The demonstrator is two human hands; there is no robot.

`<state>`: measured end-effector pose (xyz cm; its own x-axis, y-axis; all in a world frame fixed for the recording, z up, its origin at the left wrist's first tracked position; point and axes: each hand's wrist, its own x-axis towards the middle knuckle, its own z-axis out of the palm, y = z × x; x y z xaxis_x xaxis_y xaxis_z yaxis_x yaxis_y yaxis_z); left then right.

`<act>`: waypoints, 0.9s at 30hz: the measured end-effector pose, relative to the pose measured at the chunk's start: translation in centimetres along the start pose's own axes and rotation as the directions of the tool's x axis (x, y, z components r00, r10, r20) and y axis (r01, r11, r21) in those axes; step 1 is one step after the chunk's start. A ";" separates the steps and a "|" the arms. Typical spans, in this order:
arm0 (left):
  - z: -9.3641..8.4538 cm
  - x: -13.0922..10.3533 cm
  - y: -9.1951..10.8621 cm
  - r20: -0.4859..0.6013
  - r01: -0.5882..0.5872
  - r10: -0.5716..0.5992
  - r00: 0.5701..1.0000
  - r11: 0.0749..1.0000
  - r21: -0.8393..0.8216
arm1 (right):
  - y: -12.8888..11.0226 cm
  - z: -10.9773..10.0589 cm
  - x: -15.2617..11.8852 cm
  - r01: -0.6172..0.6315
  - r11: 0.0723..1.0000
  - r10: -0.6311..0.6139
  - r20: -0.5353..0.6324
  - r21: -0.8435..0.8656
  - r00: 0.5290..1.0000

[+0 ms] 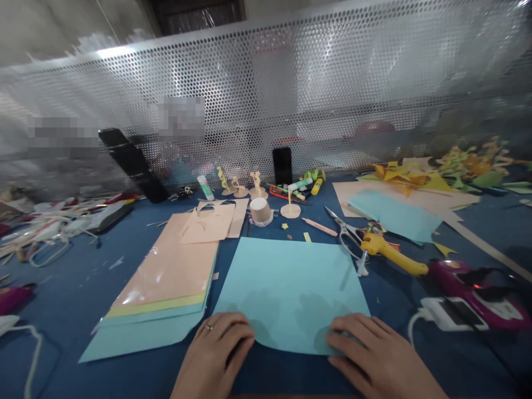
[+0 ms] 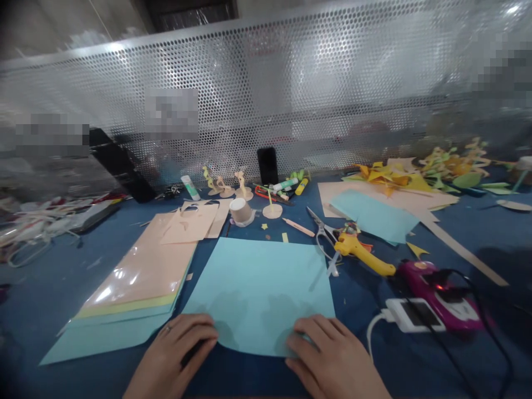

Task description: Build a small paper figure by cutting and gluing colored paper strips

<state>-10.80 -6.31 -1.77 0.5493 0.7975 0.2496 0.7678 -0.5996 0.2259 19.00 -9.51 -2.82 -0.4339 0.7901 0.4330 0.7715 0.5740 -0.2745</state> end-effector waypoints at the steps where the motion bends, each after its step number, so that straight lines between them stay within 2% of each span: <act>1: 0.2 0.0 0.2 -0.008 0.002 -0.002 1.000 1.000 -0.006 | 0.0 0.0 0.0 -0.003 1.000 0.003 -0.011 0.000 1.000; 6: 1.0 0.6 1.0 -0.039 -0.030 0.027 0.999 0.996 -0.079 | 0.7 -0.6 -0.8 -0.038 0.999 0.038 -0.044 0.002 0.998; 10: 1.5 0.9 1.7 -0.111 -0.038 0.024 0.994 0.992 -0.123 | 0.8 -0.7 -1.2 -0.068 0.998 0.068 -0.069 -0.007 0.995; 14: 1.6 1.2 2.3 -0.072 -0.027 0.022 0.997 0.996 -0.082 | 0.0 -0.1 -0.9 -0.044 0.998 0.041 -0.088 -0.033 0.995; 17: 1.4 1.3 2.7 -0.057 -0.012 0.009 0.998 0.999 -0.053 | -0.3 0.3 -0.8 -0.064 0.998 0.064 -0.045 -0.002 0.997; 21: 1.2 1.4 2.8 -0.048 0.004 -0.006 0.999 0.999 -0.051 | -0.2 0.6 -1.1 -0.151 0.985 0.148 0.037 0.086 0.988; 27: 1.2 1.0 2.1 0.006 0.139 -0.139 0.990 0.988 -0.064 | 0.0 0.1 -0.9 -0.356 0.928 0.336 0.174 0.106 0.926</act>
<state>-8.23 -6.65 -2.19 0.4392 0.8735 0.2103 0.8141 -0.4859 0.3180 19.31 -10.16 -3.31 -0.2239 0.9616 0.1591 0.8216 0.2740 -0.5000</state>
